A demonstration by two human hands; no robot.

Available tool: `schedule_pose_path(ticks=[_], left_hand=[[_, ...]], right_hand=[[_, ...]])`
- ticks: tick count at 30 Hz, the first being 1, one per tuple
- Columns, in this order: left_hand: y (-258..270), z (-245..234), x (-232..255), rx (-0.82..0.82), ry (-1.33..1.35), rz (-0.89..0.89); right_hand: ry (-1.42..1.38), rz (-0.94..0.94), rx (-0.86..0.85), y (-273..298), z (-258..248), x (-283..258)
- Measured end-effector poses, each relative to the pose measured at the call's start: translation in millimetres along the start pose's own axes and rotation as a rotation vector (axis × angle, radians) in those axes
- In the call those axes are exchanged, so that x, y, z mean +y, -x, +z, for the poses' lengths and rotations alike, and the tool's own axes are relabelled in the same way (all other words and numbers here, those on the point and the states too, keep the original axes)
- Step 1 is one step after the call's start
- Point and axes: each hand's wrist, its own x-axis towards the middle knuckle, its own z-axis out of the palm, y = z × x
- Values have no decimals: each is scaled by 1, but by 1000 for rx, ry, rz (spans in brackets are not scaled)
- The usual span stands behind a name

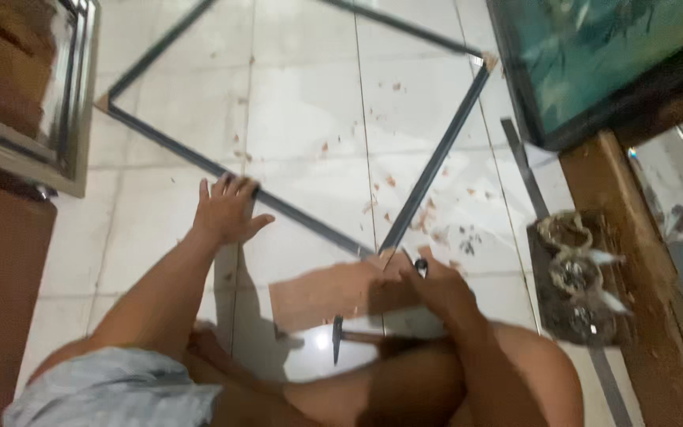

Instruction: The person assembles a metal frame on the floor, using a small tool to secure the corners and then placing the finished frame against a wall with other frames.

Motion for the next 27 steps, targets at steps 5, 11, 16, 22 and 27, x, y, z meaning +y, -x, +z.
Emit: schedule_pose_path(ticks=[5, 11, 16, 22, 27], left_hand=[[-45, 8, -28, 1, -305, 288], [-59, -40, -11, 45, -110, 490], [-43, -66, 25, 69, 26, 370], [-26, -84, 100, 125, 267, 224], [-4, -111, 178, 0, 575, 126]], right_hand=[[-80, 121, 112, -42, 20, 16], [-552, 15, 385, -37, 12, 16], [-1081, 3, 489, -31, 8, 10], [-1035, -197, 425, -9, 23, 8], [-953, -103, 211, -1, 44, -14]])
